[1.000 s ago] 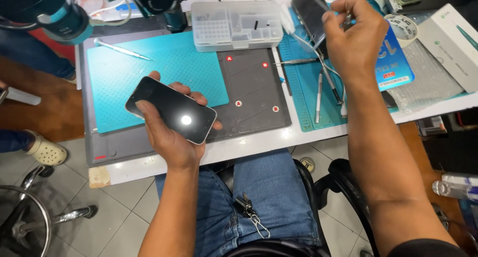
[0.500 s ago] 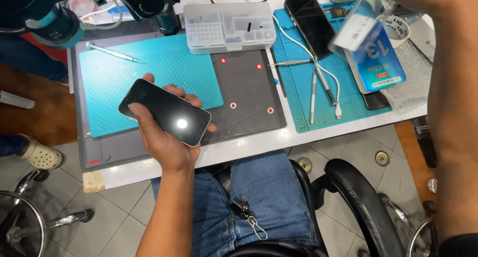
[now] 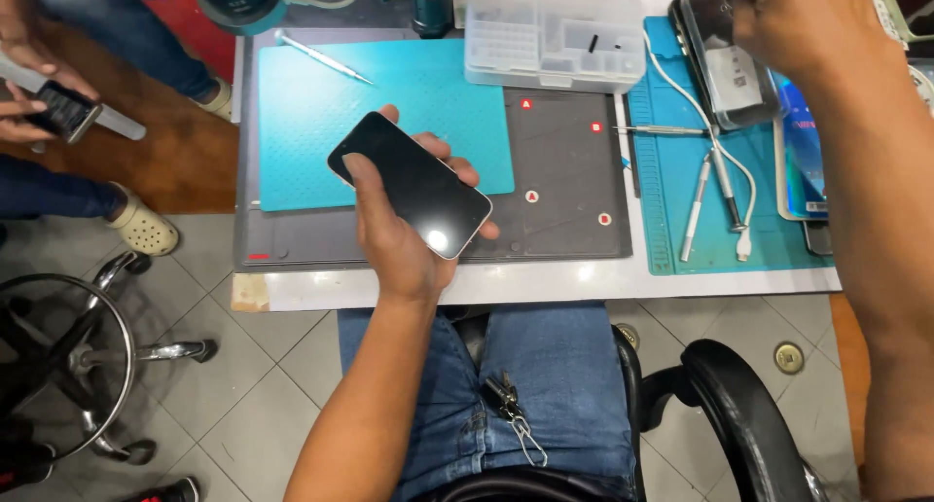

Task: Testing a mobile phone's functionality and reassembling it into a protective case at a repair station.

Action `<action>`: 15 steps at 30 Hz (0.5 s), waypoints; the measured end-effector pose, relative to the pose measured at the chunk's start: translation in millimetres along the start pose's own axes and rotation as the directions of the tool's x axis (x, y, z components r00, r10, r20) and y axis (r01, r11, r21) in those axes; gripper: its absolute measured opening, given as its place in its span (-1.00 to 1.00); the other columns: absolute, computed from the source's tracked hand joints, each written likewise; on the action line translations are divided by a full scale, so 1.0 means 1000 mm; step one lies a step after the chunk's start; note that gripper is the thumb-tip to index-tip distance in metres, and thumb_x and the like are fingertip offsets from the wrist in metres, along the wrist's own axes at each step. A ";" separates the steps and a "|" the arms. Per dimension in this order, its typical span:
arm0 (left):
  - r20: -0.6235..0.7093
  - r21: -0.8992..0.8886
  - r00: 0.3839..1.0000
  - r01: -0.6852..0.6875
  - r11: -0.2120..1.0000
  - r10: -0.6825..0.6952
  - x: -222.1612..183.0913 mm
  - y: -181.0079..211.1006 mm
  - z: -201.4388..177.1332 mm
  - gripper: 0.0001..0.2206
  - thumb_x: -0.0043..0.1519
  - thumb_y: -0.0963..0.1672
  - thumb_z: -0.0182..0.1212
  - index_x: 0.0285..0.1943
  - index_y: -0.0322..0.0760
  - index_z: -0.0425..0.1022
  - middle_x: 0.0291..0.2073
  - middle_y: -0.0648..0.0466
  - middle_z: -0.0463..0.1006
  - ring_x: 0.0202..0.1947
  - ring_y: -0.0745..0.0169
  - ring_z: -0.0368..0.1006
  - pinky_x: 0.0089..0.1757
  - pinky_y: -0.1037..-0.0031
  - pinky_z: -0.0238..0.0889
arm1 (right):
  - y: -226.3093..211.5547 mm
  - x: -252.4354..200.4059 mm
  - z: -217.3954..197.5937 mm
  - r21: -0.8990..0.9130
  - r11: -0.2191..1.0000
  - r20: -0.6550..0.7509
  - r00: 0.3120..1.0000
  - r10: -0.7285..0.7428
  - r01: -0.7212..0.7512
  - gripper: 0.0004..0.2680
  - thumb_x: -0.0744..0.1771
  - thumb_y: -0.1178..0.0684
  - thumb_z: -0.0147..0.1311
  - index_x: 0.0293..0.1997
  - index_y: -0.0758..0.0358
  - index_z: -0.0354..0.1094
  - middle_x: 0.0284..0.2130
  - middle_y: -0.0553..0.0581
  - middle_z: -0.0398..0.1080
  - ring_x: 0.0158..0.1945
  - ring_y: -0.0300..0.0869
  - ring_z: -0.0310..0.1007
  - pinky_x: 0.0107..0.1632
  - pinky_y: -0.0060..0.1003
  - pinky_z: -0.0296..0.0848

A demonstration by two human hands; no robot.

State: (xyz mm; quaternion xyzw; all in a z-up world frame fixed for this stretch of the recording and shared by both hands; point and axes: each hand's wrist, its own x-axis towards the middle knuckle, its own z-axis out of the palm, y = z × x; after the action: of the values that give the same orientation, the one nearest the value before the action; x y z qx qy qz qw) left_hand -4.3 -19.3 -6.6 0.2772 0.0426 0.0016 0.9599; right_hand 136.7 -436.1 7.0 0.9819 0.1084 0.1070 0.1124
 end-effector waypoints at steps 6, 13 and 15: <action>0.048 -0.090 0.998 0.042 0.995 -0.037 0.004 -0.003 -0.007 -0.33 0.27 0.16 0.08 0.49 -0.16 0.09 -0.18 -0.10 0.46 -0.29 -0.02 0.50 -0.58 0.02 0.49 | -0.121 -0.098 -0.089 0.579 0.805 -0.196 0.981 -0.014 0.127 -0.70 0.38 0.46 -0.16 0.25 0.52 0.30 -0.17 0.30 0.22 -0.33 -0.08 0.10 -0.35 -0.18 0.09; -0.011 -0.102 0.997 0.071 0.992 -0.073 0.002 -0.001 -0.005 -0.36 0.27 0.14 0.09 0.46 -0.16 0.16 -0.21 -0.11 0.46 -0.32 -0.03 0.51 -0.62 0.02 0.47 | -0.266 -0.163 -0.090 0.756 0.612 -0.266 0.963 -0.036 0.231 -0.64 0.39 0.39 0.06 0.37 0.30 0.26 -0.09 0.34 0.21 -0.06 0.07 0.30 0.07 -0.18 0.37; -0.028 -0.014 0.998 0.051 0.999 -0.052 0.003 0.002 0.004 -0.36 0.23 0.16 0.10 0.42 -0.14 0.19 -0.19 -0.04 0.49 -0.32 0.05 0.52 -0.58 0.09 0.50 | -0.279 -0.156 -0.087 0.740 0.565 -0.467 0.883 0.040 0.365 -0.62 0.37 0.37 0.27 0.33 0.40 0.24 -0.18 0.32 0.39 -0.28 -0.08 0.45 -0.17 -0.31 0.48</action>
State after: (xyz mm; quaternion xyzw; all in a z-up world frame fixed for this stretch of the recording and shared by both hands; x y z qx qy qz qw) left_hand -0.6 -19.6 -2.8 0.2695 0.0631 -0.0190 0.9607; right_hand -84.9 -190.2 -7.0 0.8580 0.2598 0.2496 -0.3662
